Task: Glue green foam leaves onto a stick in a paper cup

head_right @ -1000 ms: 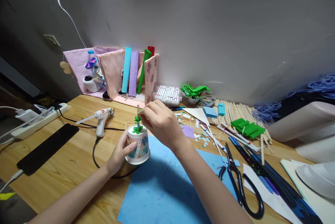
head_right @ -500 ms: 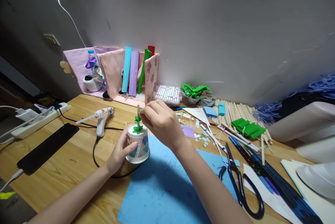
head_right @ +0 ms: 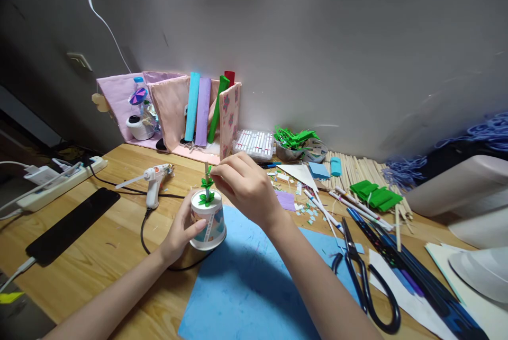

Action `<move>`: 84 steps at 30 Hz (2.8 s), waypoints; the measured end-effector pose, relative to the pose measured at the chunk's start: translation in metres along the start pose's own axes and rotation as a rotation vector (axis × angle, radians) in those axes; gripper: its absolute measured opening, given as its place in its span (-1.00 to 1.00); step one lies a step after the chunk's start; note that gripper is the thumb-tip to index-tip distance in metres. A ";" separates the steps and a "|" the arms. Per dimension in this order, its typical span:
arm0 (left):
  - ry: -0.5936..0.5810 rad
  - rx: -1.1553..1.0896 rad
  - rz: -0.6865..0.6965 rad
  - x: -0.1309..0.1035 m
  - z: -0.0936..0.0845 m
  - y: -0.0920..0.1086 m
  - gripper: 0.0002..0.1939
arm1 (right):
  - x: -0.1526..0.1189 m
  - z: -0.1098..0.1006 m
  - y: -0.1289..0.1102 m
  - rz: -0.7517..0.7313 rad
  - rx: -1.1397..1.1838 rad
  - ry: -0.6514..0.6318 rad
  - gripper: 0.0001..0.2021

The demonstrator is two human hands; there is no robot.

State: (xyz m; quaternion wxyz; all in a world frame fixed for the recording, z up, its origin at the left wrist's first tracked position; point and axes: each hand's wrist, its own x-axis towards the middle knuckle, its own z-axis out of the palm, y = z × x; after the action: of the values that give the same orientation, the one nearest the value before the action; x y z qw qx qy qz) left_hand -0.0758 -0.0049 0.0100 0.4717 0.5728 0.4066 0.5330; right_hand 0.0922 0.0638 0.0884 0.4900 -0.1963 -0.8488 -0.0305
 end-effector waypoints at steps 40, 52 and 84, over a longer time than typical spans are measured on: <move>0.455 0.816 0.009 0.010 -0.008 0.005 -0.47 | -0.057 0.107 0.071 0.506 -0.130 -0.564 -0.87; 0.514 0.740 -0.046 0.013 -0.008 -0.002 -0.41 | -0.048 0.097 0.069 0.571 0.008 -0.399 -0.88; 0.123 0.366 -0.015 0.003 -0.002 -0.002 -0.62 | 0.002 0.026 -0.001 0.040 0.125 0.003 -0.93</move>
State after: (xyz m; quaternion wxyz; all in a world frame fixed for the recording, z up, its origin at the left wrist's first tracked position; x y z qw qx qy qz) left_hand -0.0774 -0.0015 0.0092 0.3378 0.6123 0.5293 0.4805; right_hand 0.0691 0.0698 0.0767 0.5029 -0.1821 -0.8443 0.0318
